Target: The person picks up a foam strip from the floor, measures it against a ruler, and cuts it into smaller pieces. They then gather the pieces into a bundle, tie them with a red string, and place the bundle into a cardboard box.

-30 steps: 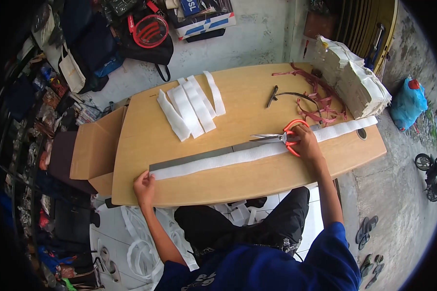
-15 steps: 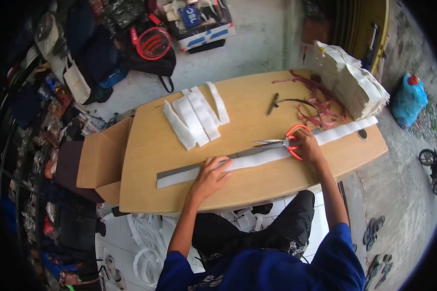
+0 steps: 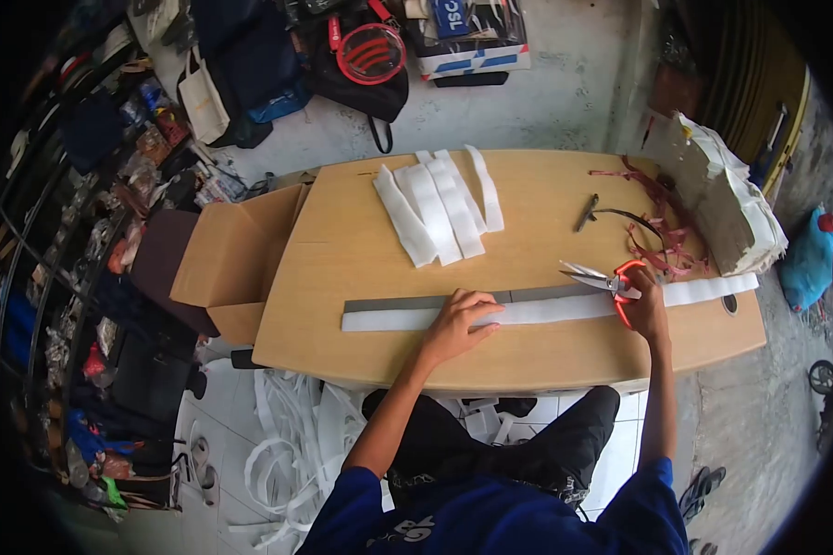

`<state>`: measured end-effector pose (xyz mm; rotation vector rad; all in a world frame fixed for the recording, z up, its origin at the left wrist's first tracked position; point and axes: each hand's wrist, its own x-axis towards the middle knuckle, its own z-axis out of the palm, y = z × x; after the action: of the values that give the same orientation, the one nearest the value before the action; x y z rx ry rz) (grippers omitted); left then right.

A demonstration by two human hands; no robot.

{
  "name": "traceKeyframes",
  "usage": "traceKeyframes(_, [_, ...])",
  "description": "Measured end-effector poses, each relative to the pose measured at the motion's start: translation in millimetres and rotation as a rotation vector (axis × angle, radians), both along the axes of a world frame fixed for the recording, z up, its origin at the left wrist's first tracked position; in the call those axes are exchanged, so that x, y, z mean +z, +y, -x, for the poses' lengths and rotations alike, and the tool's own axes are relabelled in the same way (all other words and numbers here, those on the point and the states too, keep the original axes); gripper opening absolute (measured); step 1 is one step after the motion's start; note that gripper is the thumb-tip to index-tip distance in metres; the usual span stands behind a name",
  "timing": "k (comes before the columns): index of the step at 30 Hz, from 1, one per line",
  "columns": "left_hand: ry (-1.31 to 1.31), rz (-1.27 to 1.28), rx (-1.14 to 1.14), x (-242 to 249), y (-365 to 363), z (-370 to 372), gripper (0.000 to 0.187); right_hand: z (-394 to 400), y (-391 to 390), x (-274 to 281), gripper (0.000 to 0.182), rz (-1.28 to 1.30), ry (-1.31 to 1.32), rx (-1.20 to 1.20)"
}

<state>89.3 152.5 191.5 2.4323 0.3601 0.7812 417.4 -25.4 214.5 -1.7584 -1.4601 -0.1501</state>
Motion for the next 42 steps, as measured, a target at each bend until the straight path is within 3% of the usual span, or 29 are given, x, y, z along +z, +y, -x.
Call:
traceKeyframes(2, [0.01,0.018,-0.014,-0.2,-0.1,0.3,0.031,19.5,-11.2,21.3,0.035,-0.054,-0.026,-0.066])
traceKeyframes(4, [0.009,-0.007,0.017,2.0,-0.9,-0.7,0.03,43.6,-26.4,40.7,0.032,-0.007,0.151,-0.22])
traceKeyframes(5, [0.008,-0.007,0.024,4.3,-1.5,-1.1,0.03,50.2,-37.1,42.9,0.033,0.133,0.257,-0.263])
traceKeyframes(6, [0.014,-0.002,-0.02,4.7,-1.3,1.3,0.03,64.8,-40.6,39.1,0.034,0.046,0.528,-0.143])
traceKeyframes(7, [0.015,-0.006,-0.019,2.2,-1.7,-7.2,0.03,104.8,-55.5,63.7,0.031,0.226,0.879,-0.154])
traceKeyframes(10, [0.023,-0.018,0.01,5.0,-2.2,-6.2,0.03,135.3,-70.2,32.9,0.028,0.224,1.096,0.136])
traceKeyframes(11, [0.029,-0.03,0.032,5.8,-3.0,-7.2,0.03,146.8,-75.2,32.0,0.029,0.33,1.163,0.149])
traceKeyframes(12, [0.036,-0.029,0.012,5.3,-3.7,-8.4,0.03,156.0,-77.6,11.9,0.037,0.266,1.241,0.246])
traceKeyframes(16, [0.036,-0.017,0.024,4.7,-3.6,-8.5,0.028,199.7,-79.4,9.2,0.054,0.39,1.18,0.241])
traceKeyframes(21, [0.024,-0.026,0.025,0.7,-2.6,-9.8,0.026,219.1,-77.0,8.7,0.053,0.556,1.292,0.242])
traceKeyframes(28, [0.034,-0.038,0.019,0.7,-2.0,-9.5,0.026,230.3,-76.4,5.6,0.058,0.469,1.353,0.252])
traceKeyframes(31, [0.028,-0.042,0.018,2.4,-2.7,-9.8,0.025,231.3,-77.7,3.9,0.076,0.527,1.384,0.278])
traceKeyframes(35, [0.04,-0.035,0.032,1.5,-2.9,-9.6,0.026,233.5,-76.8,9.2,0.077,0.572,1.497,0.323])
traceKeyframes(38, [0.04,-0.024,0.03,2.1,-2.8,-9.4,0.026,236.9,-73.1,9.3,0.069,0.54,1.468,0.27])
traceKeyframes(40, [0.042,-0.016,0.027,2.3,-2.3,-9.9,0.026,235.5,-69.2,7.8,0.059,0.483,1.73,0.28])
traceKeyframes(42, [0.038,-0.024,0.023,1.5,-1.8,-9.2,0.026,238.0,-63.5,10.8,0.053,0.472,1.705,0.24])
